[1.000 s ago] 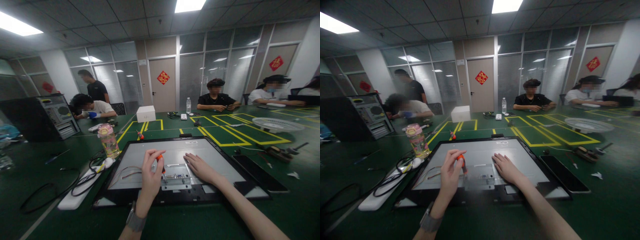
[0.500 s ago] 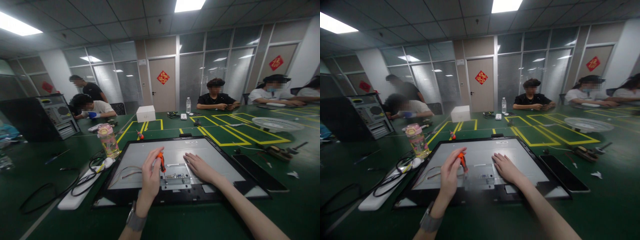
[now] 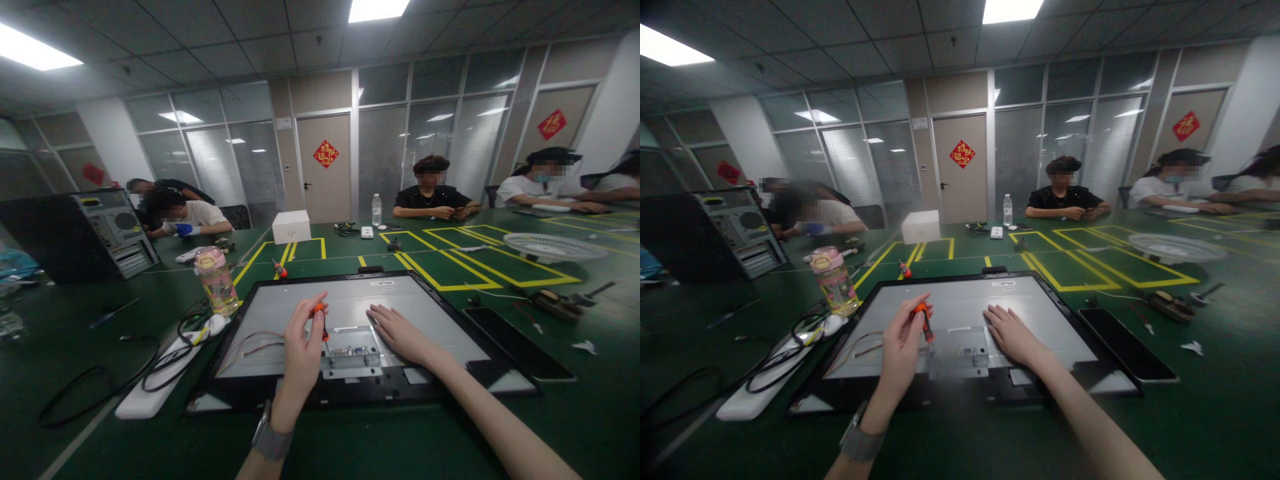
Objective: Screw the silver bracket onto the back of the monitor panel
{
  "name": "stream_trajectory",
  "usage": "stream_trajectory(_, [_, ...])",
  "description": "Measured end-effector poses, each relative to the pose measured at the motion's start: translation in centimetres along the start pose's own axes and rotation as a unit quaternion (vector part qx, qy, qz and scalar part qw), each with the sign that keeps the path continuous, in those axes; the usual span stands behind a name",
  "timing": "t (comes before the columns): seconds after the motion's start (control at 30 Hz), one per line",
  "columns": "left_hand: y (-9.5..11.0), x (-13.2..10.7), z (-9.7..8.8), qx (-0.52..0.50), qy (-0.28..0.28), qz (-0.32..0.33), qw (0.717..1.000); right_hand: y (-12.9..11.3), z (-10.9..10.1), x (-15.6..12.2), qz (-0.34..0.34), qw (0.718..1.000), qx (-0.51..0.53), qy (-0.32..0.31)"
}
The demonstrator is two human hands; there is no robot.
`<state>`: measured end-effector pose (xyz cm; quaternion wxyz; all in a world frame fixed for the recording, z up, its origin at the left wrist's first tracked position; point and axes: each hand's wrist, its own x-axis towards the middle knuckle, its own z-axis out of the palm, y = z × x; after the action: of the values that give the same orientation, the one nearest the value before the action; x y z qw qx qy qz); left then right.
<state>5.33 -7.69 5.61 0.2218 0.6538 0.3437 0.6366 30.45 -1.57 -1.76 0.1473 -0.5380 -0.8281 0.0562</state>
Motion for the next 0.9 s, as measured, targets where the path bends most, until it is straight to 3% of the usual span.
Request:
stream_trajectory(0.2, [0.13,-0.04,-0.12,0.011,0.021,0.016,1.000,0.01,0.04,0.05,0.001,1.000,-0.007,-0.001])
stream_trajectory(0.43, [0.27,0.05,-0.03,0.005,0.017,-0.018,1.000,-0.14,-0.22,-0.05,-0.001,1.000,0.002,0.001])
stream_trajectory(0.63, [0.31,0.10,-0.08,0.019,0.008,0.019,1.000,-0.15,-0.08,-0.03,0.001,1.000,0.002,0.008])
stream_trajectory(0.9, [0.33,0.23,0.02,0.058,0.022,0.018,0.998,-0.53,-0.90,-0.04,-0.023,0.998,0.034,0.046])
